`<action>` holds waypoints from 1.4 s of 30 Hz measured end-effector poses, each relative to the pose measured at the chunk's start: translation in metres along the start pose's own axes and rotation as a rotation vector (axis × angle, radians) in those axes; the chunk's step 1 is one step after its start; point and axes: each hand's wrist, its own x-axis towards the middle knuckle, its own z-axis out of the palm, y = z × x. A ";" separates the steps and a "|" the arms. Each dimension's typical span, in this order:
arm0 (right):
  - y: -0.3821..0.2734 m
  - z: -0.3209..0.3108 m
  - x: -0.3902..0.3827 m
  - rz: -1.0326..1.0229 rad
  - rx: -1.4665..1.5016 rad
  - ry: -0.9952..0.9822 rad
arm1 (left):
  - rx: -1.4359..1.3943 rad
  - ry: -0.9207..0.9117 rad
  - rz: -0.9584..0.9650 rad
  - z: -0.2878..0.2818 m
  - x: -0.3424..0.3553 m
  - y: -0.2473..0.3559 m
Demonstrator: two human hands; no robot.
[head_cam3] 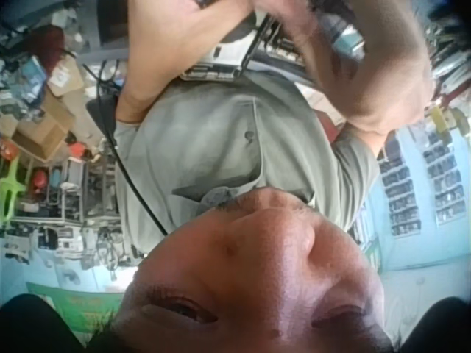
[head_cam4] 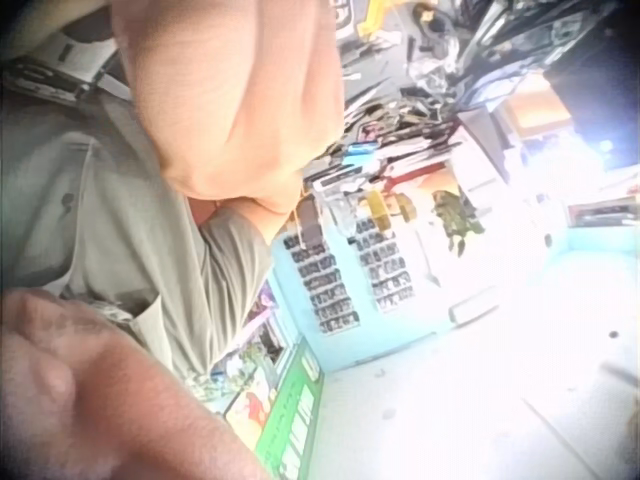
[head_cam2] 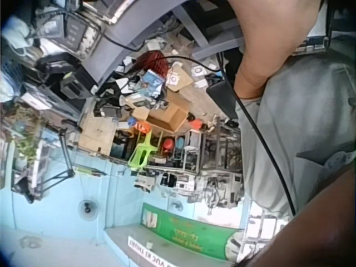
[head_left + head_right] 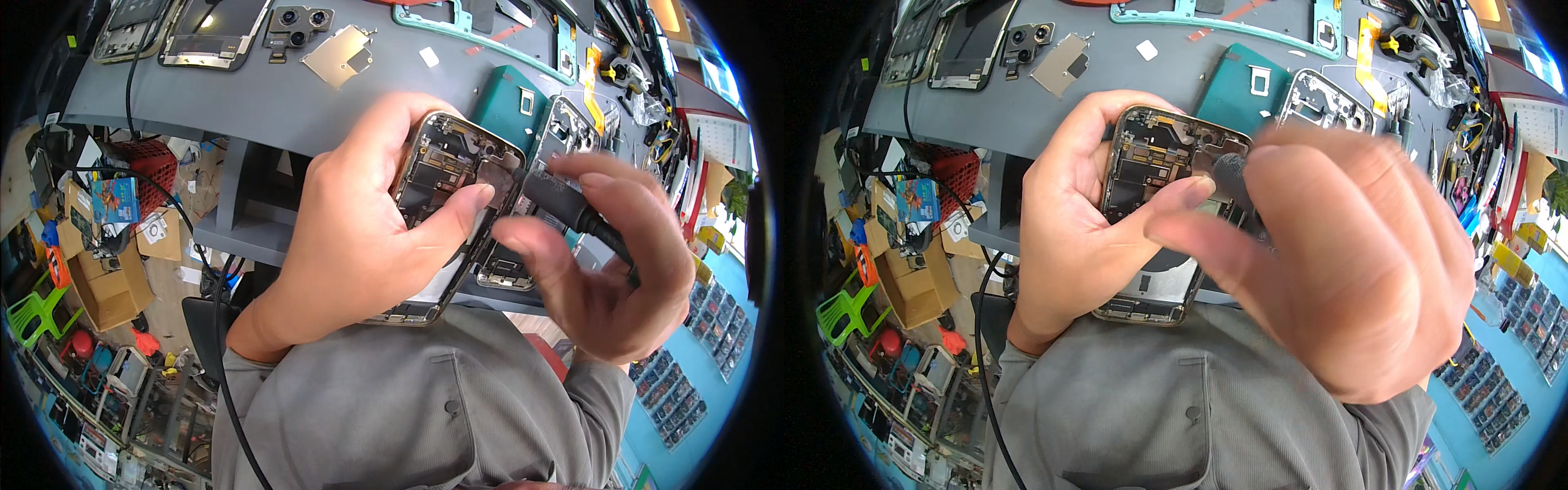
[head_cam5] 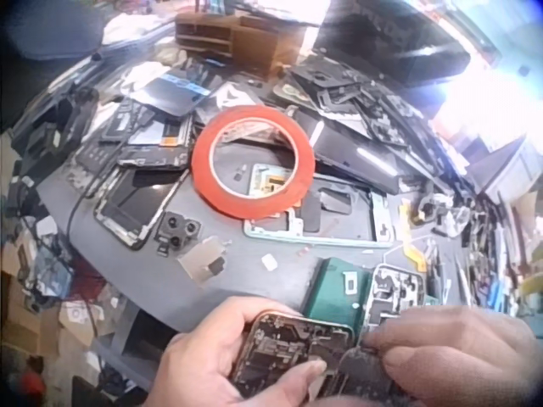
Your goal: The person holds a disassembled smartphone and uses a screwdriver to tighten screws on the internal metal shielding. They then use their fingers to press down and secure the metal plate and other internal components within the phone's chassis.
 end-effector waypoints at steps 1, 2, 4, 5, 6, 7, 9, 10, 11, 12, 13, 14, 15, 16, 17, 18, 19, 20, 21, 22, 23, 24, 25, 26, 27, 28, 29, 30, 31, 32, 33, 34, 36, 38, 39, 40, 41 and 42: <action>0.001 0.000 0.003 -0.006 0.025 0.003 | 0.005 0.004 0.014 0.000 0.000 -0.001; 0.001 -0.006 0.011 -0.009 0.024 -0.044 | 0.010 0.008 0.027 0.000 0.000 -0.002; 0.002 -0.006 0.007 -0.011 0.038 -0.049 | 0.008 0.006 0.036 -0.001 0.000 -0.002; 0.002 -0.007 0.006 -0.009 0.044 -0.052 | 0.002 -0.001 0.032 -0.002 0.000 -0.001; 0.004 -0.006 -0.001 -0.033 -0.006 -0.023 | -0.005 -0.008 0.027 -0.002 0.000 -0.001; 0.004 -0.007 -0.001 -0.044 -0.033 -0.020 | 0.010 -0.010 0.031 -0.002 0.000 -0.001; 0.000 -0.011 0.003 -0.051 -0.069 -0.039 | 0.038 -0.013 0.039 -0.002 0.001 -0.003; 0.000 -0.008 0.006 -0.061 -0.057 -0.018 | 0.033 -0.004 0.042 -0.002 0.000 -0.004; -0.001 -0.004 0.008 -0.071 -0.044 0.004 | 0.028 0.007 0.045 -0.002 0.000 -0.005; 0.003 0.007 0.010 -0.087 -0.014 0.070 | 0.024 0.018 0.049 -0.002 -0.001 -0.005; 0.000 0.004 0.008 -0.073 -0.044 0.067 | 0.012 0.009 0.039 -0.001 -0.001 -0.004; -0.003 0.001 0.008 -0.061 -0.073 0.063 | 0.000 0.001 0.029 -0.001 0.000 -0.001; -0.005 -0.002 0.007 -0.048 -0.101 0.058 | -0.012 -0.006 0.019 -0.001 0.001 0.000; -0.007 -0.005 0.005 -0.047 -0.179 0.033 | -0.010 -0.010 0.012 -0.002 0.000 0.001; -0.006 -0.006 0.006 -0.056 -0.170 0.036 | -0.009 -0.013 0.005 -0.002 0.000 0.001; -0.004 -0.007 0.006 -0.064 -0.163 0.039 | -0.007 -0.018 -0.002 -0.002 0.000 0.001; -0.002 -0.007 0.006 -0.079 -0.150 0.041 | 0.000 -0.006 0.018 -0.002 0.000 -0.001; 0.004 0.008 0.010 -0.091 -0.036 0.114 | 0.008 0.005 0.038 -0.001 -0.001 -0.005; 0.003 0.007 0.009 -0.076 -0.033 0.088 | 0.016 0.016 0.058 -0.001 -0.001 -0.007; 0.000 0.002 0.008 -0.044 -0.041 0.062 | 0.018 0.007 0.057 -0.002 0.000 -0.005; -0.004 -0.002 0.008 -0.011 -0.047 0.035 | 0.021 -0.003 0.056 -0.003 0.000 -0.003; -0.010 -0.012 0.007 0.007 -0.178 -0.022 | 0.024 -0.012 0.055 -0.003 0.001 -0.002; -0.008 -0.011 0.007 -0.002 -0.184 -0.025 | 0.016 -0.010 0.036 -0.003 0.001 -0.001; -0.007 -0.010 0.007 -0.008 -0.191 -0.028 | 0.009 -0.008 0.017 -0.002 0.000 -0.001; -0.006 -0.010 0.007 -0.013 -0.200 -0.031 | 0.001 -0.007 -0.002 -0.001 0.000 -0.001; -0.001 -0.004 0.013 -0.016 -0.106 -0.010 | 0.010 -0.003 0.013 -0.001 0.000 -0.001; -0.002 -0.005 0.011 0.002 -0.081 -0.021 | 0.019 0.000 0.027 -0.001 0.000 -0.002; -0.002 -0.005 0.010 0.019 -0.055 -0.032 | 0.028 0.003 0.042 -0.001 0.000 -0.003; -0.003 -0.006 0.009 0.038 -0.029 -0.043 | 0.033 0.001 0.047 -0.002 0.000 -0.002; -0.009 -0.006 0.006 0.055 -0.143 -0.033 | 0.038 -0.001 0.052 -0.002 0.000 -0.002; -0.008 -0.005 0.006 0.049 -0.143 -0.012 | 0.042 -0.003 0.058 -0.003 0.001 -0.002; -0.007 -0.004 0.005 0.041 -0.143 0.010 | 0.030 -0.004 0.041 -0.002 0.001 -0.001; 0.002 0.001 0.007 0.002 0.022 0.043 | 0.007 -0.005 0.006 -0.001 0.000 -0.001; 0.001 0.000 0.011 0.004 0.066 0.004 | 0.008 0.002 0.024 0.000 0.000 -0.001; -0.001 -0.001 0.010 0.019 0.024 0.002 | 0.008 0.005 0.033 0.000 0.000 -0.001; -0.003 -0.001 0.008 0.033 -0.019 -0.002 | 0.018 0.004 0.040 -0.001 0.001 -0.001; -0.004 -0.002 0.006 0.048 -0.063 -0.007 | 0.029 0.003 0.047 -0.002 0.001 -0.001; -0.007 -0.005 0.006 0.041 -0.147 -0.015 | 0.039 0.003 0.054 -0.002 0.001 -0.001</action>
